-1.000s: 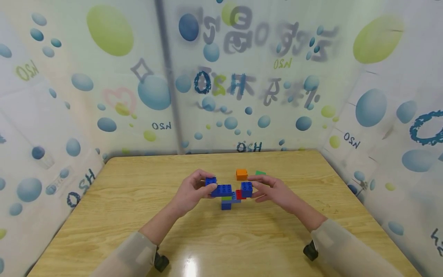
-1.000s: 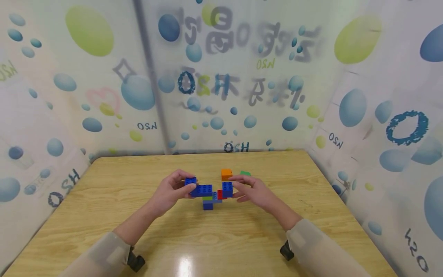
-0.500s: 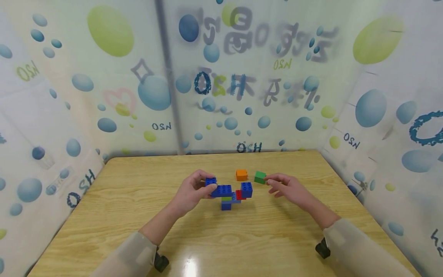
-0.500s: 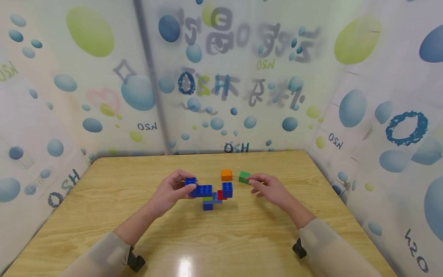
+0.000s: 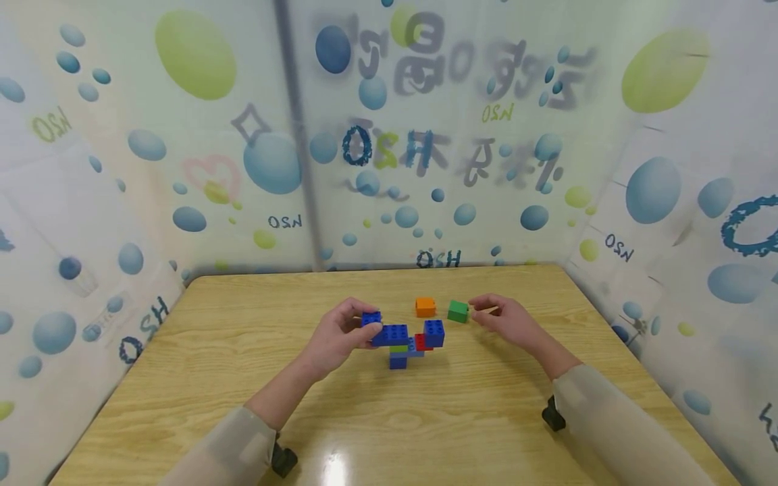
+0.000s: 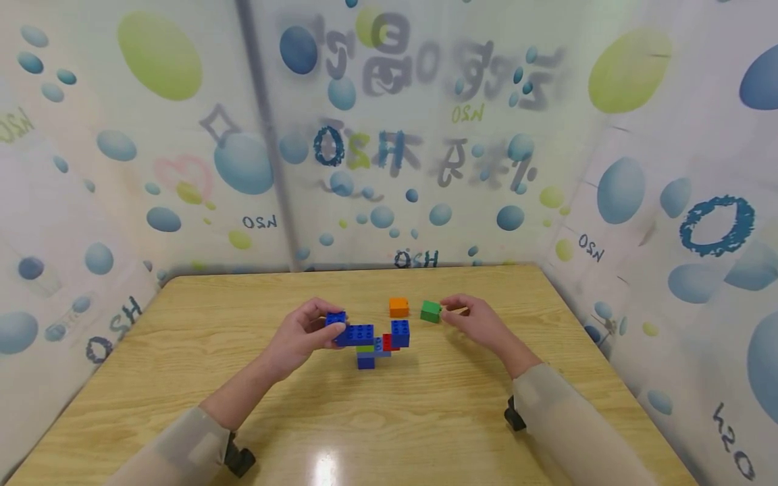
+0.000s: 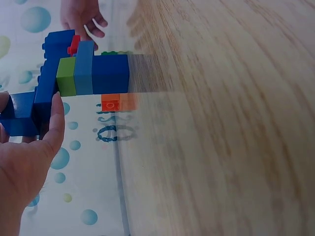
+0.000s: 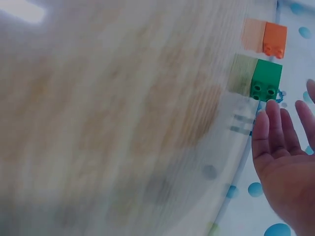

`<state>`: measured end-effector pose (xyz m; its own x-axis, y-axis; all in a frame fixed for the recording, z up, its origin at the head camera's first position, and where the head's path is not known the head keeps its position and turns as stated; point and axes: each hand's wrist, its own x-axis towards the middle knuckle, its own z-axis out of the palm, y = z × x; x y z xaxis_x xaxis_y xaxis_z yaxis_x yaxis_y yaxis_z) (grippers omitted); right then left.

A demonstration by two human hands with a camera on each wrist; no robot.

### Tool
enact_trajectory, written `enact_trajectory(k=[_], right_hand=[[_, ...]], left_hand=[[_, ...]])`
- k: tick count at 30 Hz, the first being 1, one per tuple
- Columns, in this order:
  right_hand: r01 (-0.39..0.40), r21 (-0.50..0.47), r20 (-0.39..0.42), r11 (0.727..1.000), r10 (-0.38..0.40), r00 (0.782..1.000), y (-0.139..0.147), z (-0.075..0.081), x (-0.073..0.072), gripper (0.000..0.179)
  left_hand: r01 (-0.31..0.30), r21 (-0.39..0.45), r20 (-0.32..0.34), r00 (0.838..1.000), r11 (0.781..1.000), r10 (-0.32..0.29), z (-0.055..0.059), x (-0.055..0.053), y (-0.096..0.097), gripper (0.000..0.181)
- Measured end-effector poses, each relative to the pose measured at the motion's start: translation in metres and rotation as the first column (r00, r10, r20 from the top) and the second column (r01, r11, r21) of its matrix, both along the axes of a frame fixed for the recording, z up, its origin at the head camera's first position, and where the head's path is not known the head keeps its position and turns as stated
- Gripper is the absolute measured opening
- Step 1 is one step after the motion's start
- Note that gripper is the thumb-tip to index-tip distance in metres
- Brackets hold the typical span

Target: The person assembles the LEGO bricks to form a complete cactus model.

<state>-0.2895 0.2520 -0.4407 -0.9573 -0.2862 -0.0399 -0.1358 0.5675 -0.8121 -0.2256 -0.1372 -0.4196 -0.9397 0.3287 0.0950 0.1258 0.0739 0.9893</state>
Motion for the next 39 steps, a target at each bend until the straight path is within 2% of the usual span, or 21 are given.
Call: enact_trajectory(k=[5,12,28,32,39], right_hand=[[-0.003,0.076,0.001,0.997,0.003,1.000,-0.004,-0.003,-0.012,0.053],[-0.021,0.127,0.020,0.992,0.018,1.000,-0.012,-0.007,-0.020,0.060],[0.060,0.192,0.016,0.980,-0.064,0.998,-0.027,-0.015,-0.028,0.047],[0.082,0.180,0.012,0.980,-0.086,0.996,-0.027,-0.015,-0.027,0.045],[0.093,0.087,-0.031,0.992,-0.091,0.995,-0.025,-0.008,-0.021,0.045]], left_hand=[[-0.001,-0.005,0.000,1.000,1.000,0.001,-0.001,-0.001,0.000,0.034],[0.000,-0.006,0.004,1.000,1.000,0.000,-0.001,-0.001,0.000,0.035],[0.010,0.001,-0.011,1.000,1.000,-0.010,0.000,-0.001,-0.001,0.035],[0.014,0.007,-0.010,1.000,1.000,-0.014,0.000,-0.001,-0.001,0.035],[0.013,0.002,-0.014,1.000,1.000,-0.013,-0.001,-0.001,-0.001,0.034]])
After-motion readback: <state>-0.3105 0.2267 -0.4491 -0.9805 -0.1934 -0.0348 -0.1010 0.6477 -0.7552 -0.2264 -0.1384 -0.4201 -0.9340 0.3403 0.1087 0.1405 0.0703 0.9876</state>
